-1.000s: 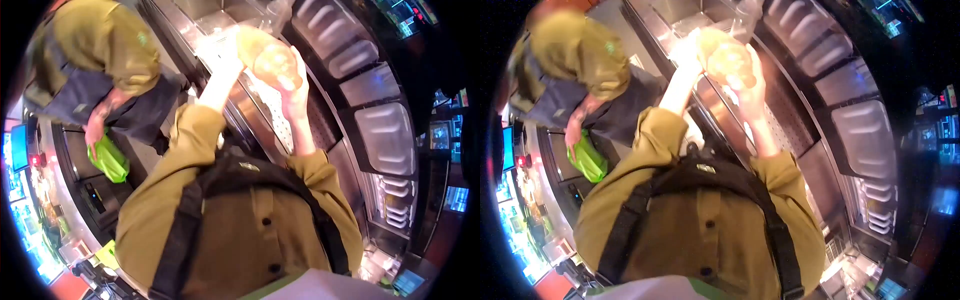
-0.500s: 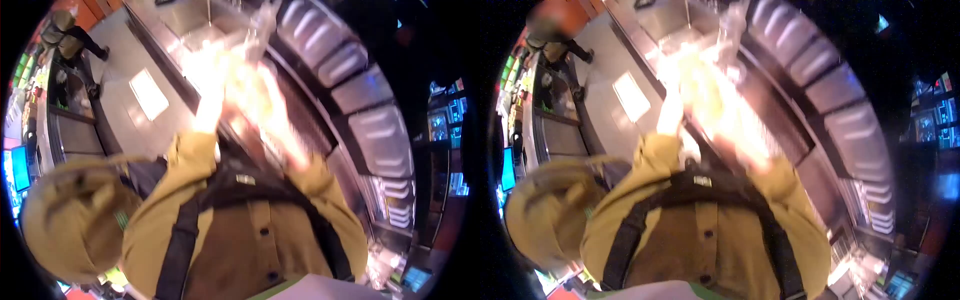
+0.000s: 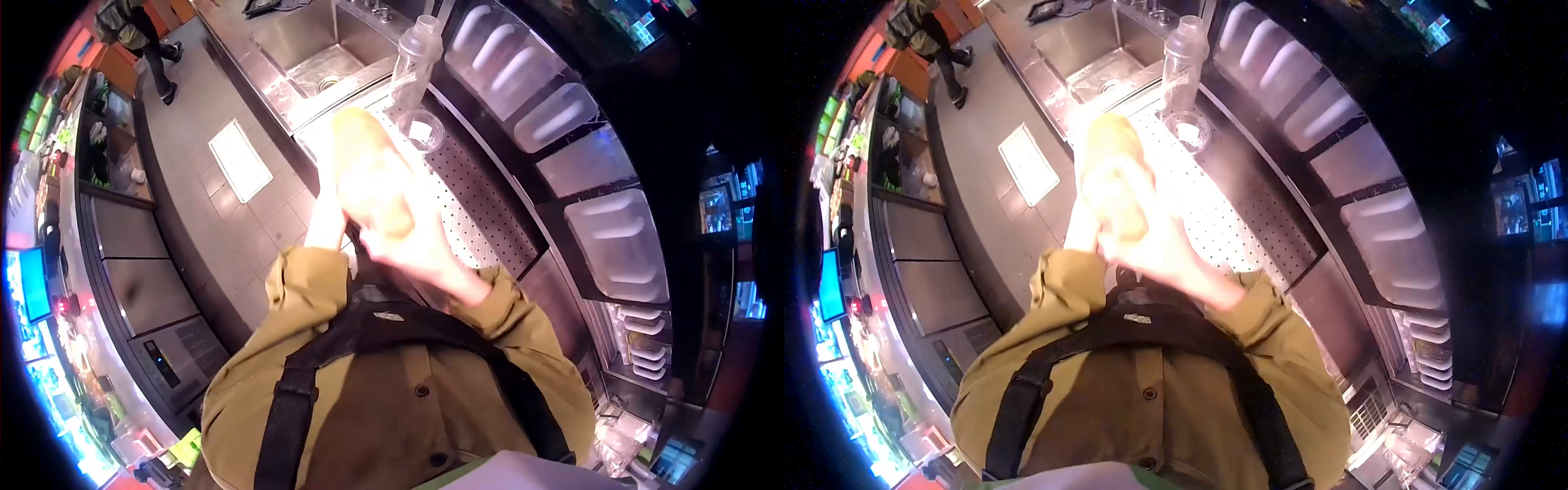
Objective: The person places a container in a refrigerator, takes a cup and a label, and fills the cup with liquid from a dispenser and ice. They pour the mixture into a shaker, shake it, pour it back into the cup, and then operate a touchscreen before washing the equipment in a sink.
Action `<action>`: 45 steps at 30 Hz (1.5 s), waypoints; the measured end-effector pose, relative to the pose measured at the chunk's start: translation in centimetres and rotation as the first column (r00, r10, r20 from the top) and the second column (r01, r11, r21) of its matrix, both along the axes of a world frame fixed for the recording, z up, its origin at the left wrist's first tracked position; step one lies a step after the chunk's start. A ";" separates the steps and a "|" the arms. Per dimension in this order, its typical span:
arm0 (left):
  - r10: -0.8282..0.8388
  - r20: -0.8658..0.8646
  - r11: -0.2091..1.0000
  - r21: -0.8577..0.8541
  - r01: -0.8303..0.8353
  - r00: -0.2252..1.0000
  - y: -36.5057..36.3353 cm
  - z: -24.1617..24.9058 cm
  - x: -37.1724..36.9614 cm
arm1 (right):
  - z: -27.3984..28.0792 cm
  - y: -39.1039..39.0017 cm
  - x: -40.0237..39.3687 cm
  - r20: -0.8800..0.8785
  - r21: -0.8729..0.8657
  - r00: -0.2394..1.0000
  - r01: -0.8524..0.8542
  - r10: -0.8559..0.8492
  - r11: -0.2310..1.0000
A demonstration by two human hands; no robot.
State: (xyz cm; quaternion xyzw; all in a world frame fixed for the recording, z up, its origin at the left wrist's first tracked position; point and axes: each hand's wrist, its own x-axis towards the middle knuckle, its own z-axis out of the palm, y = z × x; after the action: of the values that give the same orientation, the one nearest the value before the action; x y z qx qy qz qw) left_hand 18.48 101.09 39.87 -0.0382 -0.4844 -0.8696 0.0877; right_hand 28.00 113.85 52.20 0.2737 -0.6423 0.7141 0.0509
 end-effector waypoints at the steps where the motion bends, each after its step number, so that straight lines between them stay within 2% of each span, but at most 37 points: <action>1: -0.005 0.006 1.000 -0.007 0.005 1.000 0.1 -0.3 0.0 | -1.4 0.3 0.3 -0.038 0.009 0.999 -0.022 0.023 1.000; 4: -0.063 0.067 0.995 -0.079 0.068 0.996 -0.5 -1.9 -1.9 | -4.1 0.8 0.8 0.116 0.043 0.993 -0.011 0.006 0.999; 6: -0.090 0.067 0.990 -0.104 0.097 0.994 -0.8 -3.4 -1.8 | -5.5 0.7 0.0 0.135 0.092 0.990 0.029 -0.042 0.995; 9: -0.163 0.101 0.963 -0.202 0.180 0.981 -1.8 -5.9 -2.5 | -6.9 -0.9 -3.4 0.258 0.163 0.958 0.083 -0.123 0.983; 11: -0.223 0.112 0.923 -0.296 0.247 0.968 -3.2 -7.2 -4.2 | -6.6 -1.8 -8.0 0.423 0.213 0.890 0.089 -0.174 0.973; 14: -0.321 0.111 0.874 -0.349 0.339 0.941 -5.7 -7.6 -7.5 | -5.4 -2.3 -14.9 0.651 0.267 0.733 0.019 -0.195 0.963; 16: -0.409 0.130 0.803 -0.419 0.424 0.903 -7.3 -7.4 -7.9 | -5.0 -3.1 -17.0 0.721 0.310 0.653 -0.005 -0.232 0.951; 20: -0.566 0.116 0.589 -0.636 0.499 0.816 -9.8 -6.5 -7.2 | -4.0 -5.4 -19.3 0.751 0.389 0.598 -0.057 -0.281 0.919; 21: -0.587 0.138 0.567 -0.632 0.527 0.797 -10.4 -6.8 -6.8 | -4.8 -5.3 -19.6 0.725 0.447 0.619 -0.090 -0.302 0.890; 22: -0.551 0.277 0.648 -0.452 0.613 0.787 -10.6 -7.9 -6.6 | -5.7 -5.1 -20.0 0.698 0.504 0.640 -0.120 -0.321 0.855; 23: -0.509 0.405 0.748 -0.229 0.623 0.760 -10.7 -8.9 -6.4 | -6.5 -5.0 -20.3 0.669 0.558 0.662 -0.148 -0.338 0.817; 24: -0.460 0.515 0.837 -0.020 0.546 0.724 -10.9 -9.4 -6.3 | -6.4 -5.6 -20.0 0.546 0.698 0.727 -0.120 -0.417 0.706; 25: -0.245 0.234 0.719 -0.607 0.339 0.941 -10.7 -9.9 -6.8 | -6.2 -6.3 -19.7 0.409 0.818 0.775 -0.078 -0.482 0.569; 26: -0.191 -0.191 0.390 -0.915 -0.104 0.963 -10.4 -10.4 -7.4 | -5.8 -6.9 -19.3 0.197 0.936 0.810 0.012 -0.552 0.353; 27: -0.323 -0.035 0.576 -0.800 0.167 0.946 -10.4 -10.4 -8.1 | -5.3 -7.5 -19.2 -0.029 0.987 0.823 0.112 -0.568 0.111; 28: -0.479 0.084 0.678 -0.596 0.429 0.874 -10.6 -10.3 -8.9 | -5.1 -7.9 -19.1 -0.076 0.985 0.850 0.145 -0.521 0.094; 29: -0.641 0.159 0.684 -0.326 0.653 0.751 -10.8 -10.2 -9.6 | -5.1 -8.2 -18.9 -0.119 0.981 0.873 0.176 -0.474 0.079; 31: -0.702 0.201 0.629 -0.276 0.727 0.683 -9.3 -10.6 -10.5 | -5.2 -8.4 -18.9 -0.229 0.956 0.895 0.282 -0.383 0.087; 32: -0.607 0.187 0.610 -0.514 0.603 0.773 -8.0 -11.8 -10.8 | -5.5 -8.2 -19.0 -0.296 0.930 0.892 0.351 -0.341 0.110; 33: -0.580 0.187 0.564 -0.610 0.557 0.793 -7.4 -13.2 -11.1 | -7.9 -7.3 -19.5 -0.463 0.854 0.847 0.505 -0.260 0.125; 34: -0.552 0.185 0.509 -0.697 0.505 0.813 -6.8 -14.5 -11.4 | -8.0 -7.1 -19.1 -0.517 0.828 0.826 0.549 -0.223 0.112; 35: -0.590 0.241 0.470 -0.674 0.570 0.771 -6.9 -15.8 -12.0 | -7.9 -7.0 -18.7 -0.570 0.799 0.800 0.593 -0.185 0.099; 37: -0.547 0.122 0.557 -0.685 0.469 0.828 -8.0 -8.4 -11.2 | -5.5 -6.9 -17.1 -0.628 0.744 0.745 0.660 -0.225 0.107; 38: -0.622 0.249 0.518 -0.581 0.628 0.743 -8.4 -6.2 -11.3 | -4.2 -6.7 -16.2 -0.657 0.714 0.714 0.692 -0.241 0.107; 39: -0.685 0.363 0.465 -0.449 0.763 0.632 -8.6 -5.0 -11.5 | -2.5 -5.9 -14.5 -0.614 0.712 0.711 0.686 -0.342 0.150; 40: -0.689 0.361 0.482 -0.419 0.769 0.629 -8.6 -3.7 -11.1 | -2.2 -5.1 -12.8 -0.755 0.484 0.521 0.853 -0.398 0.197; 41: -0.692 0.359 0.499 -0.389 0.775 0.626 -8.6 -2.4 -10.7 | -2.9 -4.6 -10.4 -0.583 0.634 0.556 0.767 -0.592 0.095; 42: -0.696 0.356 0.515 -0.358 0.779 0.623 -8.7 -1.0 -10.3 | -6.1 -4.2 -8.6 -0.421 0.744 0.529 0.666 -0.736 0.053; 43: -0.682 0.259 0.525 -0.477 0.705 0.684 -8.6 -3.5 -10.8 | -9.3 -3.8 -6.7 -0.264 0.847 0.457 0.531 -0.850 0.023; 44: -0.687 0.230 0.504 -0.533 0.680 0.689 -8.7 -3.9 -10.9 | -14.5 -3.5 -5.5 -0.138 0.909 0.372 0.416 -0.918 0.032; 45: -0.691 0.200 0.482 -0.588 0.649 0.695 -8.7 -4.2 -10.9 | -18.3 -3.6 -4.5 -0.097 0.944 0.364 0.329 -0.927 0.031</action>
State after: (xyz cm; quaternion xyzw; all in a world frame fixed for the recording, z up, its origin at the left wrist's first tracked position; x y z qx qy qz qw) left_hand 7.55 92.39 35.65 -0.2780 -0.6837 -0.6225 -0.2603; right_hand 23.52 110.25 33.85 -0.3153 -0.9265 0.1998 0.0478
